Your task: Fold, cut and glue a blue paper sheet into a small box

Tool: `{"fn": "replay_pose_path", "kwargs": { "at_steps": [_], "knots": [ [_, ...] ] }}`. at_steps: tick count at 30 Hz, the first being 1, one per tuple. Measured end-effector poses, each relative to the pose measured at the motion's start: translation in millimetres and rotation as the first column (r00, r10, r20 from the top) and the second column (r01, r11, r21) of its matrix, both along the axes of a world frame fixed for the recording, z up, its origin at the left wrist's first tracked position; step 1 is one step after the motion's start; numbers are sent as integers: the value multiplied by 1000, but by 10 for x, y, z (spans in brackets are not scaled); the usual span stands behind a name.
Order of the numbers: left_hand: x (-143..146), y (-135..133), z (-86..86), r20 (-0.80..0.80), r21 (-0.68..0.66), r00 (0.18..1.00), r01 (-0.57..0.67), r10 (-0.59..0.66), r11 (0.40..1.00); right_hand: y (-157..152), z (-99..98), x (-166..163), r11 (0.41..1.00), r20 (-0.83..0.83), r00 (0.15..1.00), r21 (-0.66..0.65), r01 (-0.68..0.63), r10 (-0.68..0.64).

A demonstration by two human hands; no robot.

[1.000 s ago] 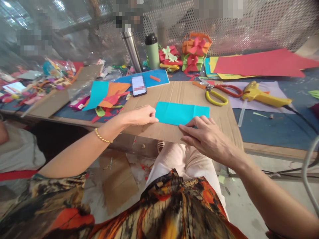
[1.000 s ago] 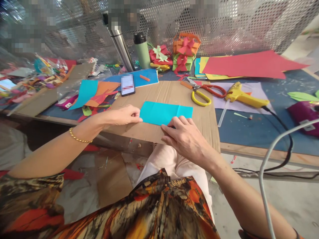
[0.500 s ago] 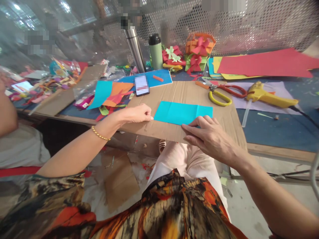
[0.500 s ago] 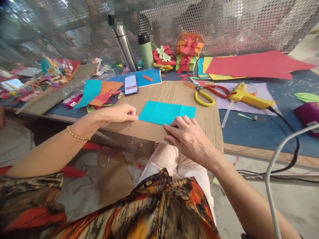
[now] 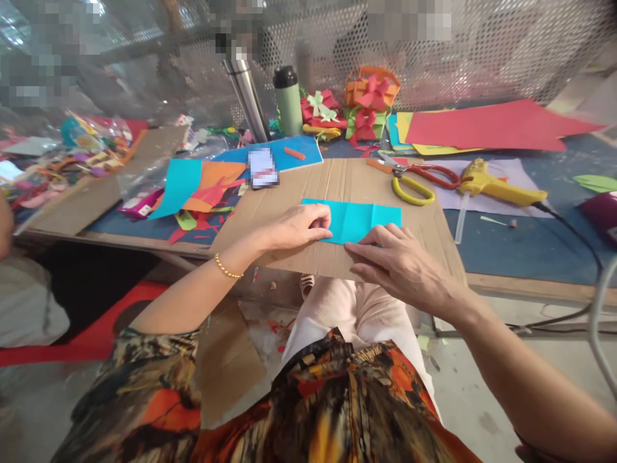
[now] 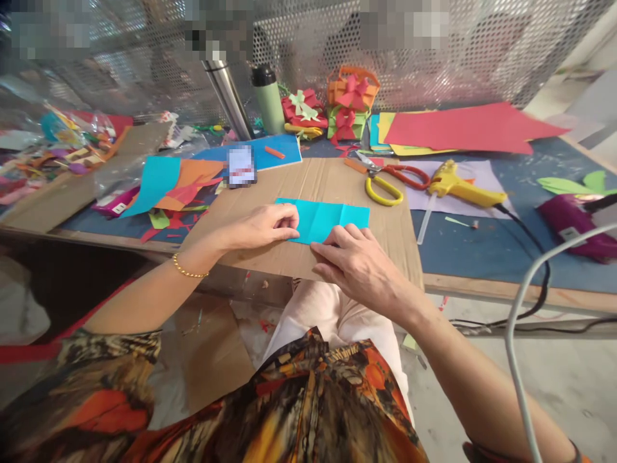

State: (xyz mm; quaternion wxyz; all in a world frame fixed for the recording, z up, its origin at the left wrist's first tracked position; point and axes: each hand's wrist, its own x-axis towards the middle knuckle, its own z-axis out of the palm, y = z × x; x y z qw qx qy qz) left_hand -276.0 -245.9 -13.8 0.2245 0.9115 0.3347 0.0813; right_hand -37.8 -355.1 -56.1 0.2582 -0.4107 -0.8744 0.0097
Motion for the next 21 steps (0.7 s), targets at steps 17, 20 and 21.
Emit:
{"fn": "replay_pose_path", "kwargs": {
  "at_steps": [17, 20, 21],
  "knots": [
    [190, -457, -238, 50, 237, 990, -138, 130, 962, 71, 244, -113, 902, -16, 907, -113, 416, -420],
    [118, -428, -194, 50, 217, 998, -59, 49, 974, 74, 270, -333, 859, 48, 888, -235, 455, -458],
    [99, -410, -183, 49, 205, 998, -52, 43, 977, 85, 275, -383, 840, 78, 877, -259, 477, -474]
  ]
}}
